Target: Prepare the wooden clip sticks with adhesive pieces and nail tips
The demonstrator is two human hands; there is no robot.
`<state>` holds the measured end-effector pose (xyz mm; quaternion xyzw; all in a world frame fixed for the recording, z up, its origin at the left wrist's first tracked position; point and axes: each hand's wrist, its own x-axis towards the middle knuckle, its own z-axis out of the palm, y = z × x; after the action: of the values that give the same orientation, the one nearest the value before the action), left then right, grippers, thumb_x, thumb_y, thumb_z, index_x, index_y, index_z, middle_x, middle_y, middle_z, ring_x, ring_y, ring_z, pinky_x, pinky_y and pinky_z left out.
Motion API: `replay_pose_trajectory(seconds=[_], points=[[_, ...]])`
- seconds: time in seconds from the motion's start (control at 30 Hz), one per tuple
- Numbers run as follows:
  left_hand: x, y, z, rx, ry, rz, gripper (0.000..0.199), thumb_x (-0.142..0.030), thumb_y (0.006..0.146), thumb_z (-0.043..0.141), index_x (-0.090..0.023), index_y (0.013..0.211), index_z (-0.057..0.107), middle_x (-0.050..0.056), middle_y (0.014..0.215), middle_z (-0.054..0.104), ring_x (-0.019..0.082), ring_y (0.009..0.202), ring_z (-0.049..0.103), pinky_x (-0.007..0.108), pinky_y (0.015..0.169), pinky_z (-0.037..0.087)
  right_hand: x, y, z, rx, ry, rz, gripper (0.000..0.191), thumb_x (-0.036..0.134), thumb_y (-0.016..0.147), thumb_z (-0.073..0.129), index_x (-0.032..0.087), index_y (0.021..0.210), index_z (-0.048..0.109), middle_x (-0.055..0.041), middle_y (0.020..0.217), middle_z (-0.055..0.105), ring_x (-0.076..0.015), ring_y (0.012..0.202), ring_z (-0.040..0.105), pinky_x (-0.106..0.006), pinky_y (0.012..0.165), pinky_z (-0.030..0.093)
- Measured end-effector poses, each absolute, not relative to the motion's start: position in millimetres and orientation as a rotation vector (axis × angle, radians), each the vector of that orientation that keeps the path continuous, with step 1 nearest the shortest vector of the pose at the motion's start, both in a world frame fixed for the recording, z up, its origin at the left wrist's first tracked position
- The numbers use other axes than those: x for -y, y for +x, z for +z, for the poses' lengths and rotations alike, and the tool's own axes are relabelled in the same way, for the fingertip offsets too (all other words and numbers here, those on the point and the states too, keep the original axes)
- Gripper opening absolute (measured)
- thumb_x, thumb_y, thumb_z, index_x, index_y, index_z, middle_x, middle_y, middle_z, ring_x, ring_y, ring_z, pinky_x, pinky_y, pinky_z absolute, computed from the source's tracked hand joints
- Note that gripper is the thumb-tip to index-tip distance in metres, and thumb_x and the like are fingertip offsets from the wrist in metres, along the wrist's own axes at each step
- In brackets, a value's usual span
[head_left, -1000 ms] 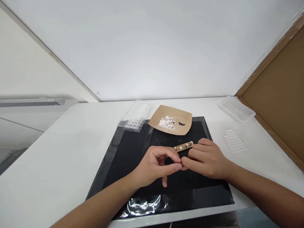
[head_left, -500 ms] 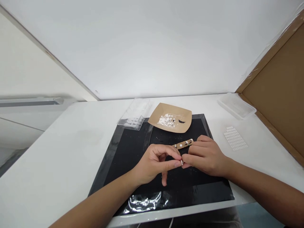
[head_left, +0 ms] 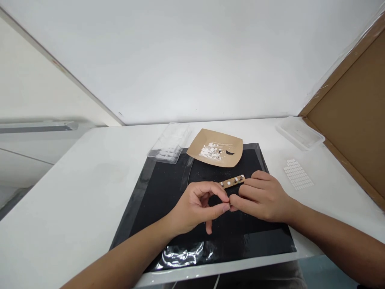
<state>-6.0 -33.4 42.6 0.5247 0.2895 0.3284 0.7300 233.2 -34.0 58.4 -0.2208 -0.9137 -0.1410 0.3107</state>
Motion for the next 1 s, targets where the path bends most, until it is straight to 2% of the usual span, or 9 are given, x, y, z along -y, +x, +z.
replay_pose_trajectory(seconds=[0.17,0.37,0.53,0.8,1.0], points=[[34,-9,44,-0.581,1.289,0.793,0.011,-0.018,0.091,0.078,-0.013,0.101,0.077,0.005,0.097,0.066,0.008,0.06,0.068,0.016,0.04,0.061,32,231,46,2.358,-0.593,-0.047,0.034,0.038,0.112,0.055,0.019,0.086,0.067,0.0037,0.066,0.06,-0.0113,0.064,0.052,-0.031,0.067,0.029],[33,-11,46,-0.594,1.515,0.863,0.015,-0.015,0.094,0.074,-0.018,0.107,0.08,0.005,0.1,0.063,0.007,0.062,0.066,0.015,0.043,0.062,34,228,41,2.295,-0.577,0.252,0.045,0.046,0.113,0.046,0.018,0.083,0.065,0.0021,0.07,0.066,-0.011,0.064,0.055,-0.028,0.071,0.035],[32,-13,47,-0.555,1.697,0.89,0.017,-0.014,0.096,0.071,-0.019,0.11,0.08,0.006,0.1,0.063,0.009,0.068,0.068,0.015,0.047,0.063,34,227,43,2.275,-0.543,0.297,0.048,0.046,0.113,0.047,0.018,0.078,0.062,0.0021,0.069,0.066,-0.0111,0.063,0.054,-0.027,0.072,0.037],[32,-11,53,-0.496,1.882,0.997,0.014,-0.011,0.095,0.07,-0.018,0.105,0.076,0.008,0.096,0.068,0.013,0.073,0.071,0.014,0.045,0.057,34,226,41,2.28,-0.521,0.326,0.047,0.046,0.113,0.045,0.018,0.082,0.065,0.0023,0.068,0.065,-0.0113,0.062,0.055,-0.028,0.073,0.038],[32,-8,58,-0.421,2.087,1.156,0.018,-0.005,0.092,0.071,-0.019,0.103,0.073,0.008,0.092,0.072,0.016,0.079,0.071,0.019,0.055,0.057,35,225,43,2.267,-0.502,0.348,0.049,0.047,0.114,0.042,0.018,0.083,0.067,0.0016,0.068,0.065,-0.0116,0.061,0.053,-0.028,0.073,0.04]])
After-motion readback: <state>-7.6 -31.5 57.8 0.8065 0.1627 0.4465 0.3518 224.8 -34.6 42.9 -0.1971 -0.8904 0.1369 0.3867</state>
